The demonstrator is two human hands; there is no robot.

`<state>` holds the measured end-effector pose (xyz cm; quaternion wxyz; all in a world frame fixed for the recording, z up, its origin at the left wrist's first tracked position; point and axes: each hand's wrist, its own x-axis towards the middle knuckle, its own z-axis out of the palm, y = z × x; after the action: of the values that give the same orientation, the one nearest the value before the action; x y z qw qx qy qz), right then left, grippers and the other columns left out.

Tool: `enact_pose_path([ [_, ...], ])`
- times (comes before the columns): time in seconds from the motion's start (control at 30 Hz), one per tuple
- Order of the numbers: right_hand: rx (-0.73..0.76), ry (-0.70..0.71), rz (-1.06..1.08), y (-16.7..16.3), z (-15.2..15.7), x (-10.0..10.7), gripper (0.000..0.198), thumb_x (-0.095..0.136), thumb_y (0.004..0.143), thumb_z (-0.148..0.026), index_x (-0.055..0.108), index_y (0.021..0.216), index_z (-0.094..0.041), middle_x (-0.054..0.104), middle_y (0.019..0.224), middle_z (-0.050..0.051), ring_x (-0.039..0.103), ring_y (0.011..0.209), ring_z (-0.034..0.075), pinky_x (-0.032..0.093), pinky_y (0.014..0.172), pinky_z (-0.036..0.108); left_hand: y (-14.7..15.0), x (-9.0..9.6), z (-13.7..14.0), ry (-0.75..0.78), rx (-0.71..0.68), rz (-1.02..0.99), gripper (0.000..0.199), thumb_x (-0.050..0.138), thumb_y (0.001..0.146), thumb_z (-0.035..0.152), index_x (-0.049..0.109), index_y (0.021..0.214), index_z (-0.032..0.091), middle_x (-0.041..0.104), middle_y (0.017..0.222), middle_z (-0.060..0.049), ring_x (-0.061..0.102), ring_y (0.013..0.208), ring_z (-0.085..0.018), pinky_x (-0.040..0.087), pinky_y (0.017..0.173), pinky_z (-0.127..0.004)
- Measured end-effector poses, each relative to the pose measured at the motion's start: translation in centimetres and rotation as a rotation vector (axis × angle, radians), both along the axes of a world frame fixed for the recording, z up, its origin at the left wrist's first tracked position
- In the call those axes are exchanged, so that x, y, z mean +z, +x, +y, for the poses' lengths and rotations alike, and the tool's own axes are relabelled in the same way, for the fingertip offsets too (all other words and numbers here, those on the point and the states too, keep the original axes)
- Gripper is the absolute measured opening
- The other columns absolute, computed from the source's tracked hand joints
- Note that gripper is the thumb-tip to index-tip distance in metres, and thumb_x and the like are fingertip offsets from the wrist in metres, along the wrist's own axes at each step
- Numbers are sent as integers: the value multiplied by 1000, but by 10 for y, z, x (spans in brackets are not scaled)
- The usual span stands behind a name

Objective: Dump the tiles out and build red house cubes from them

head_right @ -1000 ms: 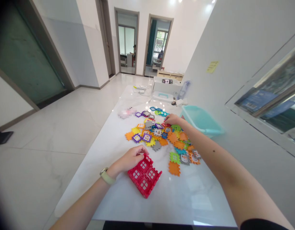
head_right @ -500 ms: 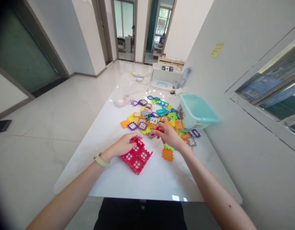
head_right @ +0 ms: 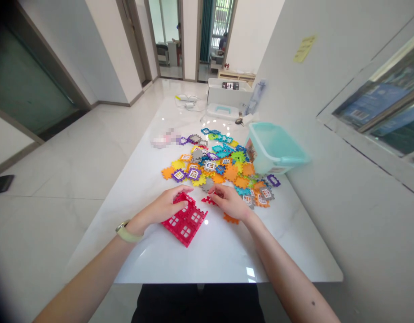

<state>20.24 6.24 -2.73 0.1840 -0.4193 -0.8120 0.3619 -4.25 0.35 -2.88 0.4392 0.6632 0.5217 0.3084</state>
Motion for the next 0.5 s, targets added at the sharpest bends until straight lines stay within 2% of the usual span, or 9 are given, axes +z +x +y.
enact_pose_path([
  [0.1,-181,273,20,1,16,1,20,51,89,-31,65,98,-20,69,96,6,64,84,20,50,73,31,0,0,-1,-3,-8,1,45,54,82,17,59,127,18,63,129,-7,59,119,-23,42,107,-34],
  [0.2,-330,433,-80,4,67,7,28,45,91,-29,66,104,-18,70,106,9,64,98,23,49,86,35,1,2,-2,0,-18,8,45,52,82,16,59,126,19,64,129,-6,59,118,-22,42,106,-33],
  [0.27,-331,409,-330,6,112,13,36,42,89,-21,65,116,-17,65,123,10,57,116,25,44,99,35,2,4,-2,-6,-22,17,44,52,82,17,59,126,19,64,128,-6,60,117,-22,43,106,-33],
  [0.3,-331,385,-382,6,134,15,39,44,86,-17,65,119,-15,65,125,11,56,119,26,42,101,34,2,4,-3,-10,-22,22,44,52,83,17,59,126,19,64,127,-6,60,116,-22,43,105,-33],
  [0.4,-280,298,-502,6,185,17,42,54,73,-10,70,112,-16,70,116,10,61,111,27,45,97,31,2,4,-3,-9,-13,23,43,53,83,18,60,125,18,65,127,-7,60,116,-23,43,105,-33],
  [0.5,-194,231,-613,4,212,13,46,62,63,-9,73,108,-19,73,108,7,66,99,26,49,90,28,1,4,-3,5,-16,14,44,53,83,18,60,126,18,64,129,-7,60,116,-22,43,105,-32],
])
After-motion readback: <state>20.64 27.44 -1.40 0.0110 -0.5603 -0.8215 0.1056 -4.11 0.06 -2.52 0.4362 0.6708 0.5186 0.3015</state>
